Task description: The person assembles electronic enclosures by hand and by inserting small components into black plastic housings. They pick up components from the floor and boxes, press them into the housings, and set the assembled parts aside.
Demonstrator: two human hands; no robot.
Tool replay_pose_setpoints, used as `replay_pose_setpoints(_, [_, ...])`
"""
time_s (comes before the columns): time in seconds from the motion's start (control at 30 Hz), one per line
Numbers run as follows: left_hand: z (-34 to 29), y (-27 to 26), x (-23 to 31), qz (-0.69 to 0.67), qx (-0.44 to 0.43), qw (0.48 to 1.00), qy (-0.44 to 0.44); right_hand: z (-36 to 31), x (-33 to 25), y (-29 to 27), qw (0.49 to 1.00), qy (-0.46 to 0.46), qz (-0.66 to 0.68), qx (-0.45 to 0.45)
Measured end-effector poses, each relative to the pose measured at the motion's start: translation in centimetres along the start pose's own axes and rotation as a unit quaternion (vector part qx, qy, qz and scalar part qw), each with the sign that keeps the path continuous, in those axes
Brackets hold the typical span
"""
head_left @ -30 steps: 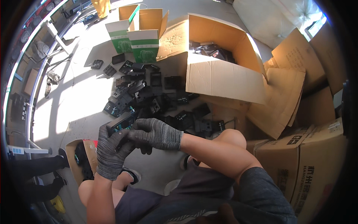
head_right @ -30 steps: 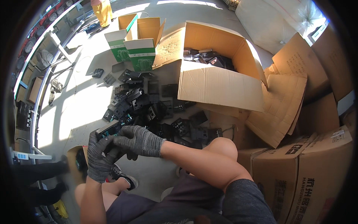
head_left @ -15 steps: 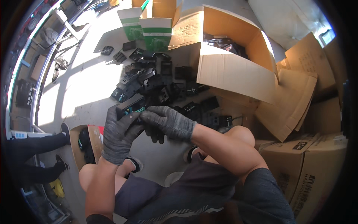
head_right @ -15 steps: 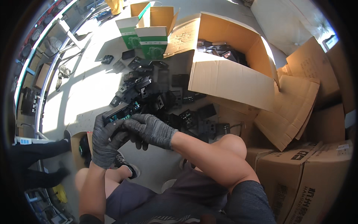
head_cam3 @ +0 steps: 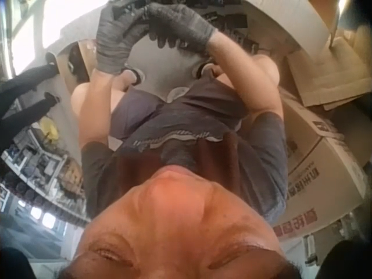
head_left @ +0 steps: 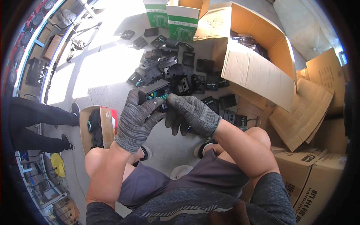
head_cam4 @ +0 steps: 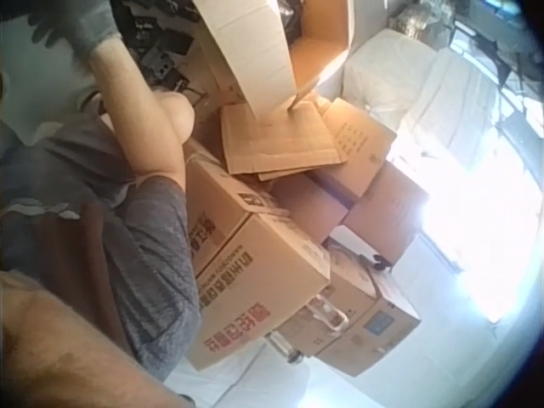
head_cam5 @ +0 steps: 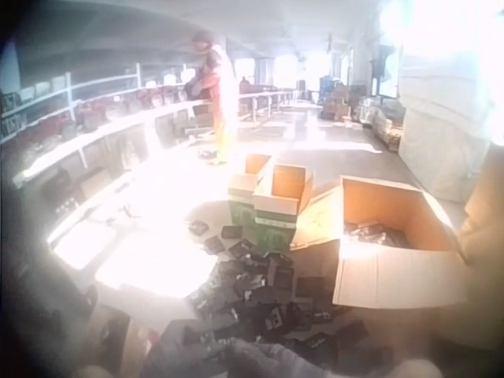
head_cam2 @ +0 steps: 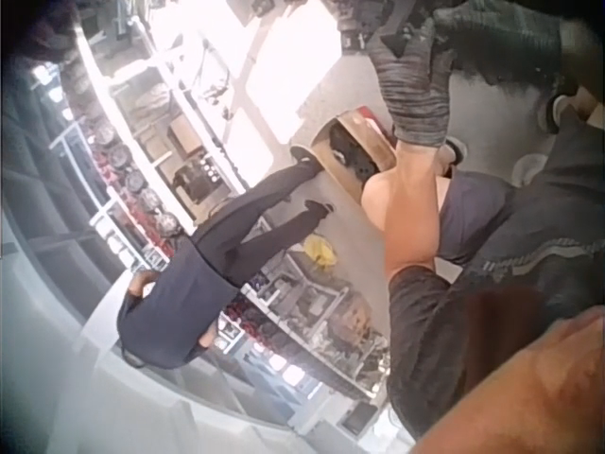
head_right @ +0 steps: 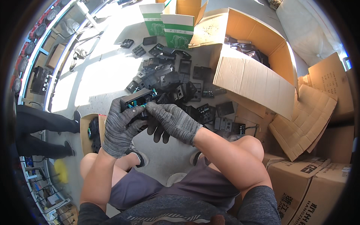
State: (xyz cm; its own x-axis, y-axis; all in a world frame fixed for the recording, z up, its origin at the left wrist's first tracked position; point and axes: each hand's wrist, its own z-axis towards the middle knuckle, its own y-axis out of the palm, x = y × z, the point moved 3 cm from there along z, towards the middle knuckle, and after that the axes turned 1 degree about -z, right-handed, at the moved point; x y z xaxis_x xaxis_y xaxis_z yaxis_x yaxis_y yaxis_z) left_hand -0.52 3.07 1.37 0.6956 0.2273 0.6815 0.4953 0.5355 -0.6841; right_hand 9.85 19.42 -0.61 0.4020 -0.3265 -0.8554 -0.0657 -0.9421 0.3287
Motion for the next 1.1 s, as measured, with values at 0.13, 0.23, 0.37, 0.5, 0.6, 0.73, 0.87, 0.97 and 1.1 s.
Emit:
replay_pose_setpoints(0.13, [0.0, -0.2, 0.4, 0.018, -0.004, 1.000, 0.004, -0.1, -0.1, 0.5, 0.999, -0.031, 0.031, 0.016])
replay_pose_setpoints(0.23, [-0.1, -0.1, 0.2, 0.005, 0.000, 1.000, 0.004, 0.0, -0.3, 0.1, 0.999, -0.026, 0.029, 0.030])
replay_pose_setpoints(0.37, [-0.2, 0.0, -0.1, -0.007, 0.005, 1.000, 0.015, 0.2, 0.4, 0.5, 1.000, 0.015, 0.016, -0.006])
replay_pose_setpoints(0.5, [-0.2, 0.0, 0.2, 0.001, 0.010, 1.000, 0.016, 0.0, -0.7, 0.4, 0.999, -0.013, 0.017, 0.030])
replay_pose_setpoints(0.6, [-0.2, -0.1, 0.1, 0.016, 0.005, 1.000, 0.014, 0.4, 0.3, 0.1, 1.000, 0.012, -0.009, -0.001])
replay_pose_setpoints(0.73, [-0.2, 0.0, 0.1, 0.026, 0.003, 0.999, 0.028, -0.3, -0.4, 0.8, 0.997, -0.042, 0.024, 0.062])
replay_pose_setpoints(0.87, [-0.3, -0.2, 0.2, 0.035, -0.006, 0.999, 0.008, 0.2, 0.5, -0.1, 0.997, 0.075, -0.013, -0.024])
replay_pose_setpoints(0.97, [-0.2, -0.2, 0.2, 0.023, -0.004, 1.000, 0.005, -0.2, -0.1, 0.9, 0.998, -0.036, 0.007, 0.058])
replay_pose_setpoints(1.1, [-0.5, 0.1, -0.2, -0.033, 0.011, 0.999, 0.003, 0.0, 0.1, 0.3, 0.998, 0.059, 0.019, -0.001])
